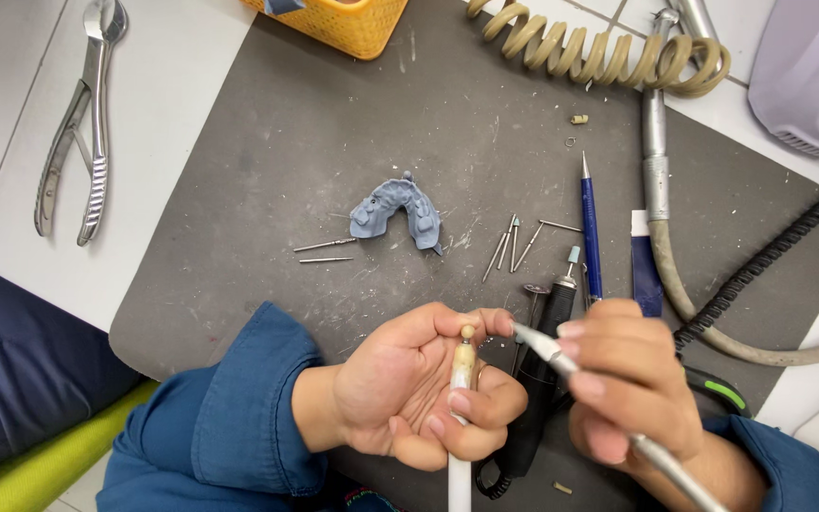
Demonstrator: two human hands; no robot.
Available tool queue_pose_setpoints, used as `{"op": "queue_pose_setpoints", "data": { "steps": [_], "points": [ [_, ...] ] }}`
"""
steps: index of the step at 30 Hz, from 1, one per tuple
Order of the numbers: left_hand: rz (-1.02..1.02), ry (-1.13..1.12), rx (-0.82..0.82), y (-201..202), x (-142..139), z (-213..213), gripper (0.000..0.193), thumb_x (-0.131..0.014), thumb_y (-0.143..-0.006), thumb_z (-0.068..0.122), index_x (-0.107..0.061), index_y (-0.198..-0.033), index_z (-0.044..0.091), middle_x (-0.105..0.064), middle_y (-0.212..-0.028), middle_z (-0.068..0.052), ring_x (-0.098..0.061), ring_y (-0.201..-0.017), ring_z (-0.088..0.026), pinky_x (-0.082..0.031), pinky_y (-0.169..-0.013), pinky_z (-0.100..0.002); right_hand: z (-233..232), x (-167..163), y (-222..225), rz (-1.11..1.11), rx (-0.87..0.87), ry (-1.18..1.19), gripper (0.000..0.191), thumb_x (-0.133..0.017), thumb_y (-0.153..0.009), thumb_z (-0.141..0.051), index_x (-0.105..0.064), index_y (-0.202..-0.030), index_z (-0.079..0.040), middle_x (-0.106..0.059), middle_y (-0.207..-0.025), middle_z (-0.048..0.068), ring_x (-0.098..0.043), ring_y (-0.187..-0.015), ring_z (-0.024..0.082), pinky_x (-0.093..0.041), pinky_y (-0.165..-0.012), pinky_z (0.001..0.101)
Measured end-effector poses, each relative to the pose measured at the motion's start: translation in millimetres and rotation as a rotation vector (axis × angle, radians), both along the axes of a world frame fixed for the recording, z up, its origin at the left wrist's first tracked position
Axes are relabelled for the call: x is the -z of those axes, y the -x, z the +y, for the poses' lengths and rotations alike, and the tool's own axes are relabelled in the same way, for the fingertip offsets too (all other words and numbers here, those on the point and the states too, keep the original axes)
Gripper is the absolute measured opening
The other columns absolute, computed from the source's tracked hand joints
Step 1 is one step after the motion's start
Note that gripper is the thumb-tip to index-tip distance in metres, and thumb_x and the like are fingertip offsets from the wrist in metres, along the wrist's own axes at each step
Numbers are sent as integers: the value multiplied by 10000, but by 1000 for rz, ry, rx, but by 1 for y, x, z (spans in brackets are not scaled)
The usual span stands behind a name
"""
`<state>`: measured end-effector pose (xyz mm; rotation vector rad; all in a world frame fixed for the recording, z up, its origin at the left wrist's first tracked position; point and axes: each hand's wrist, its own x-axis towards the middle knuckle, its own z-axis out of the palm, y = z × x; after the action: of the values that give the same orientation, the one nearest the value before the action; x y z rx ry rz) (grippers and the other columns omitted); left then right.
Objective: The person uses a rotary handpiece with a light-blue abrasive tip to grind and shape a small beige dental prosthesis. They repeatedly rotate the object, switch between grinding and brief manual inspection with a metal probe, and continue refining the surface. The work occurs on a gray mat with various dental tools and a blue dental mold nearby.
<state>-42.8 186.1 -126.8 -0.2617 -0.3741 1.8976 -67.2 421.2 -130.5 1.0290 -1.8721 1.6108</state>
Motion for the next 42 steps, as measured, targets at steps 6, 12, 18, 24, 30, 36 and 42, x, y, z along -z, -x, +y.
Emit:
{"op": "queue_pose_setpoints", "data": {
  "steps": [6,12,18,24,30,36,42],
  "points": [
    [-60,-1,4,1,0,-1,373,-228,-1162,390,-549,-1270,234,-428,-878,-81,-405,-705,-151,-252,-417,-178,12,-10,-3,-34,-188,-315,272,-694,-921,-67,-597,-1174,-41,-676,-1173,174,-707,-1118,370,-567,-968,583],
    [17,-138,11,0,10,0,609,-204,-1223,462,-451,-923,-6,-415,-825,-62,-401,-659,-102,-248,-357,-151,7,-20,-4,-148,-236,-341,311,-694,-880,-48,-609,-1179,-61,-664,-1190,163,-684,-1181,409,-512,-1060,662],
    [0,28,129,2,5,-2,615,-186,-1110,497,-410,-811,8,-380,-757,-45,-325,-587,-102,-250,-323,-163,4,-22,-3,-161,-259,-351,301,-700,-875,-45,-621,-1165,-66,-675,-1181,155,-688,-1185,404,-493,-1080,681],
    [55,-60,128,3,3,-4,634,-199,-1135,531,-397,-802,30,-367,-713,-46,-298,-541,-71,-237,-364,-177,4,-22,-3,-173,-258,-339,287,-682,-879,-46,-630,-1160,-76,-695,-1156,143,-701,-1175,378,-488,-1087,681],
    [63,-88,140,3,6,-5,656,-193,-1137,562,-394,-809,31,-369,-697,-51,-274,-492,-51,-230,-347,-182,3,-24,-3,-185,-245,-334,285,-678,-875,-37,-634,-1153,-82,-705,-1139,127,-707,-1166,361,-490,-1087,675],
    [62,-82,159,4,5,-7,661,-186,-1130,571,-392,-804,35,-370,-695,-52,-261,-484,-51,-232,-342,-182,3,-22,-2,-168,-242,-319,276,-678,-874,-23,-635,-1142,-77,-706,-1122,133,-710,-1160,361,-489,-1088,689],
    [68,-73,144,4,5,-5,645,-183,-1131,551,-390,-803,35,-366,-693,-49,-265,-484,-54,-236,-343,-182,3,-24,-2,-184,-235,-332,277,-680,-862,-24,-636,-1131,-75,-708,-1120,132,-712,-1156,358,-483,-1091,690]
  ]
}}
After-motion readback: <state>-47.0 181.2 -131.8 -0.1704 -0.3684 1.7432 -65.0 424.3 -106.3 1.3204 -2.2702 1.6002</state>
